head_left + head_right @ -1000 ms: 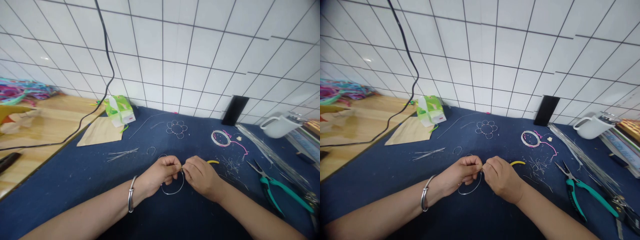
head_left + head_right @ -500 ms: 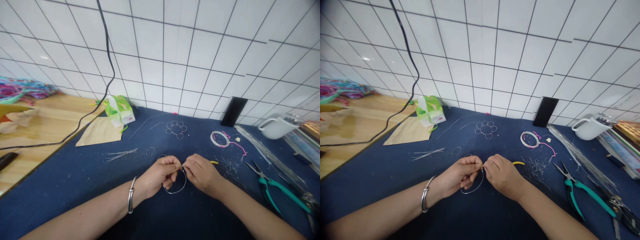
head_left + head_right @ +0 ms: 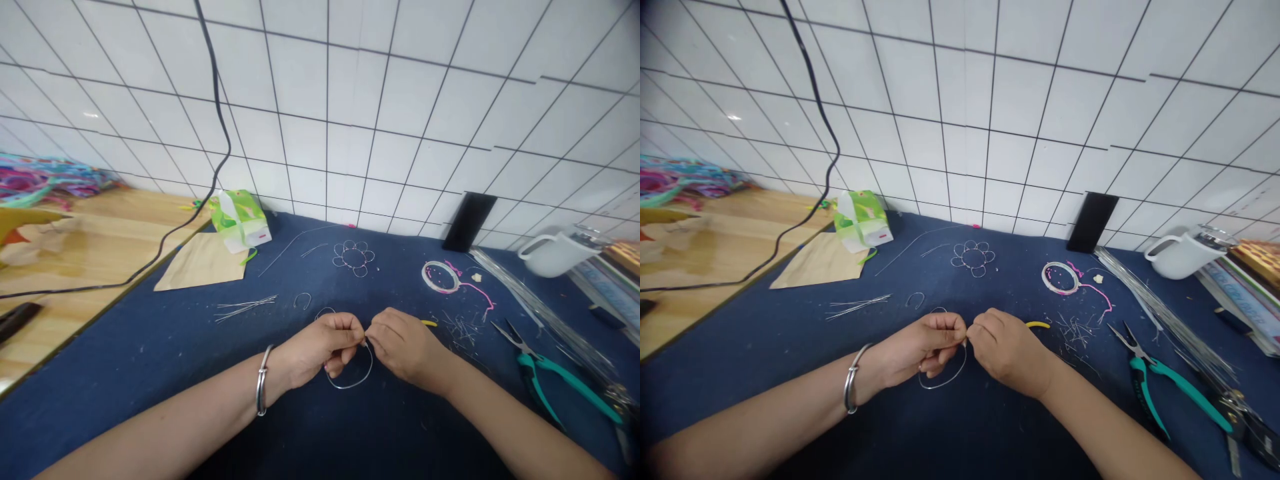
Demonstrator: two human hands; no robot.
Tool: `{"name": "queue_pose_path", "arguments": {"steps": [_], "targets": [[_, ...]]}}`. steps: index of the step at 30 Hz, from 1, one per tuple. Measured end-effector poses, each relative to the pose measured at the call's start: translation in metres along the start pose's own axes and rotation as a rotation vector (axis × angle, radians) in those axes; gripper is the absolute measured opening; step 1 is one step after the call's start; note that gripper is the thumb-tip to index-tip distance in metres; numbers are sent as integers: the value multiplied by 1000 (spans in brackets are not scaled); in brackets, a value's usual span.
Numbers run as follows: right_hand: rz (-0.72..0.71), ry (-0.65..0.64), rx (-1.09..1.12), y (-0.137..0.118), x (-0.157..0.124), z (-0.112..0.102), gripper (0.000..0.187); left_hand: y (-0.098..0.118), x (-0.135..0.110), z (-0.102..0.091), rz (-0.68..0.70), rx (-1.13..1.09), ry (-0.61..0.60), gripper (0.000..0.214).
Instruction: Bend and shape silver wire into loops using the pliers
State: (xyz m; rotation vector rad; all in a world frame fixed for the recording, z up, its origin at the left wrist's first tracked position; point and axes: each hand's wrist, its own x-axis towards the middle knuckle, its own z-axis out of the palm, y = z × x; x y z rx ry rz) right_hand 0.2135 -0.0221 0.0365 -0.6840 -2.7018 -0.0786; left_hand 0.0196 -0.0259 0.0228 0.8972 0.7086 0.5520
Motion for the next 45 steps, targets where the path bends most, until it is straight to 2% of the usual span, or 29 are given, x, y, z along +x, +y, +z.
{"name": "queue_pose_path", "arguments": {"steps": [6, 9, 11, 16, 19, 23, 29, 33, 39, 41, 45], "targets": [[124, 129, 72, 1, 2, -1, 12, 6, -2, 0, 142, 241, 141, 15], [222, 143, 152, -3, 3, 1, 12, 10, -4, 1, 246, 466, 182, 15], [215, 133, 138, -5, 3, 3, 14, 12, -5, 2, 267, 530, 191, 16], [-6, 44, 18, -3, -2, 1, 16, 6, -3, 1, 118, 245, 102, 11], [59, 54, 127, -2, -1, 0, 14, 3, -2, 0, 94, 109, 41, 10], [208, 88, 263, -2, 3, 0, 11, 2, -2, -2, 126, 111, 48, 12], [101, -8, 208, -1, 2, -9, 12, 3, -2, -3, 95, 197, 50, 11], [109, -57, 148, -1, 2, -8, 13, 4, -2, -3, 93, 197, 64, 10], [48, -12, 79, -3, -1, 5, 15, 1, -2, -4, 58, 123, 48, 9], [76, 32, 142, -4, 0, 6, 14, 1, -3, -4, 39, 65, 20, 9], [227, 182, 401, -8, 3, 4, 11, -1, -4, 1, 60, -98, -57, 12]]}}
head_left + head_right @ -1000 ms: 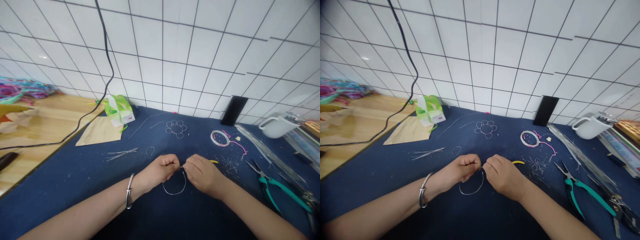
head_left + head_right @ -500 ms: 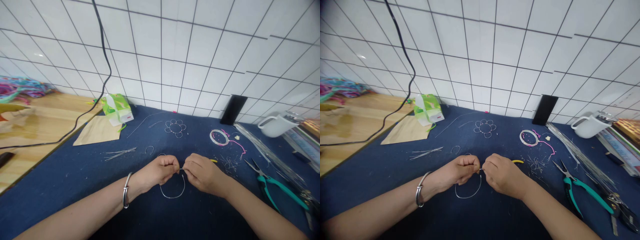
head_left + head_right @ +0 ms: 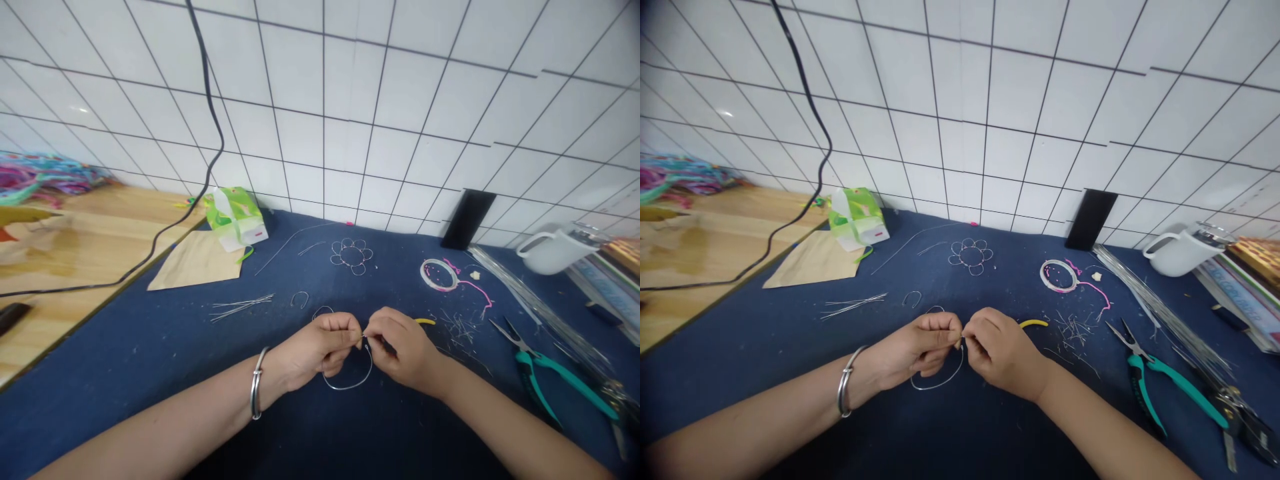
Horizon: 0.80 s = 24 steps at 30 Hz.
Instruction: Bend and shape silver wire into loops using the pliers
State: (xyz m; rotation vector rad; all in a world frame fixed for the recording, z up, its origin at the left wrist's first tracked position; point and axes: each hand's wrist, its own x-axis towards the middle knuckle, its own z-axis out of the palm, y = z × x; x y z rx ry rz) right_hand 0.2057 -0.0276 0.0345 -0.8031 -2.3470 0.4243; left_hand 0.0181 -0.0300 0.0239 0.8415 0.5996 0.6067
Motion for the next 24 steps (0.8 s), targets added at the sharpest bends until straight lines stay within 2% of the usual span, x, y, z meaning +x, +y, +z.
{"name": "queue_pose_path", "arguments": {"steps": [6, 13, 18, 24], "targets": [[287, 124, 359, -12, 3, -1, 9, -8, 2, 11, 83, -174, -38, 14], [518, 156, 752, -17, 3, 8, 10, -12, 4, 14, 114, -208, -23, 16], [583, 211, 1019, -17, 2, 18, 8, -14, 5, 15, 119, -223, -7, 14], [637, 174, 1224, -20, 3, 22, 8, -18, 6, 16, 150, -210, 4, 15]]}}
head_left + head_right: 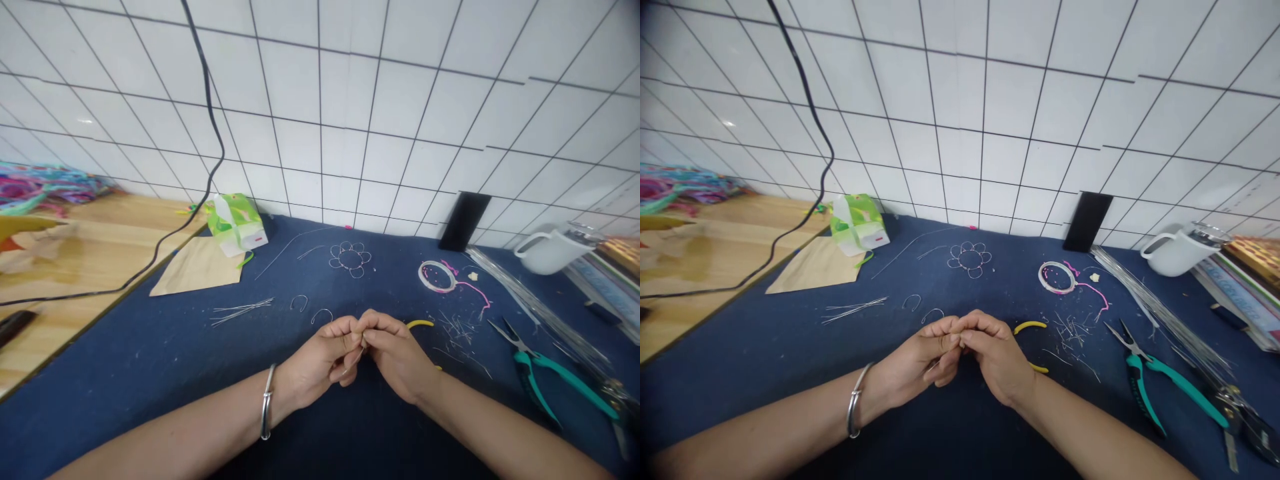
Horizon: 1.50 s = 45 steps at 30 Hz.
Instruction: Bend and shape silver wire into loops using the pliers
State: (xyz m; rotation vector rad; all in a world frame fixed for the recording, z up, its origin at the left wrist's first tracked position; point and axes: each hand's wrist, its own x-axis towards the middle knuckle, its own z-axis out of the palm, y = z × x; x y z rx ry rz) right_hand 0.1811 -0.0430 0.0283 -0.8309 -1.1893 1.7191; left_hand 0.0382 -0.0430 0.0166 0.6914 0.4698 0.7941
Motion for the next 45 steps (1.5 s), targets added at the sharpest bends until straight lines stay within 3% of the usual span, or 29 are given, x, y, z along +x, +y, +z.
{"name": "queue_pose_path", "arguments": {"steps": [4, 7, 12, 15, 25, 31, 35, 38, 45], "targets": [[-50, 3, -134, -3, 0, -3, 10, 3, 0, 1, 25, 109, 65, 18], [-115, 31, -381, -11, -1, -9, 16, 7, -1, 1, 76, 302, 154, 21], [-300, 119, -891, -21, 0, -16, 5, 11, -3, -1, 156, 624, 248, 22], [-406, 108, -1023, -21, 2, -17, 6, 11, -4, -2, 193, 788, 270, 21], [-419, 19, -1087, -20, 3, -18, 10, 15, -7, -5, 371, 1185, 213, 17], [-590, -59, -1189, -19, 3, -21, 16, 15, -7, -6, 309, 1162, 174, 18], [-623, -81, -1227, -18, 2, -22, 16, 14, -6, -6, 293, 1165, 176, 18], [-569, -63, -1149, -18, 2, -19, 15, 16, -6, -7, 342, 1238, 166, 18], [-289, 45, -1014, -16, 0, -12, 16, 18, -5, -14, 450, 1596, 81, 24]]}}
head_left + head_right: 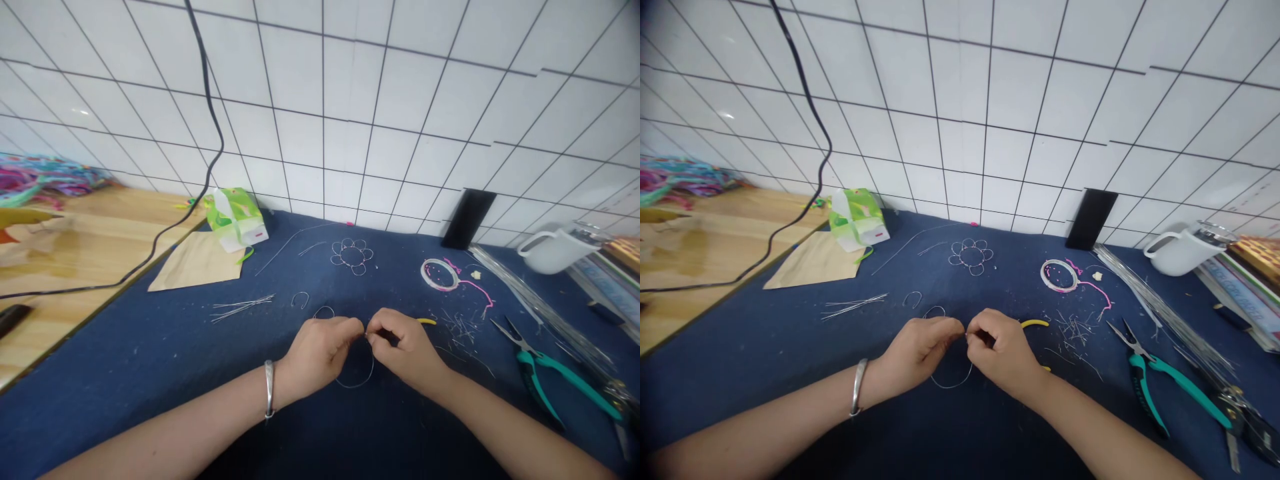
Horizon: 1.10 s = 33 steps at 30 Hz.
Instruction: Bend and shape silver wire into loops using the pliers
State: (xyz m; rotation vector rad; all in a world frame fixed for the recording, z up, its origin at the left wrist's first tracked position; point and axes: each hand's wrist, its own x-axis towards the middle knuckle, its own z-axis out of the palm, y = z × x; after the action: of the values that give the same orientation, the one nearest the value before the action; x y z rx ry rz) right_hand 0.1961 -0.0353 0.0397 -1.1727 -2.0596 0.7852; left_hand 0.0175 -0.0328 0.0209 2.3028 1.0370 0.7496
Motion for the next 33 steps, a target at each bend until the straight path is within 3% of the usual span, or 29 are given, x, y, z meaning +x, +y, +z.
{"name": "queue_pose_path", "arguments": {"steps": [8, 14, 20, 33], "targets": [[-66, -38, -50, 0, -1, 2, 13, -2, 1, -1, 79, 209, -23, 19], [114, -75, 34, -6, 4, -4, 14, -2, 1, 0, 8, 111, 2, 14], [99, -64, 29, -1, 4, -5, 14, 3, 2, -1, -147, -195, -2, 15], [101, -106, 61, 1, 8, -9, 13, 4, 1, -1, -159, -135, 14, 14]]}}
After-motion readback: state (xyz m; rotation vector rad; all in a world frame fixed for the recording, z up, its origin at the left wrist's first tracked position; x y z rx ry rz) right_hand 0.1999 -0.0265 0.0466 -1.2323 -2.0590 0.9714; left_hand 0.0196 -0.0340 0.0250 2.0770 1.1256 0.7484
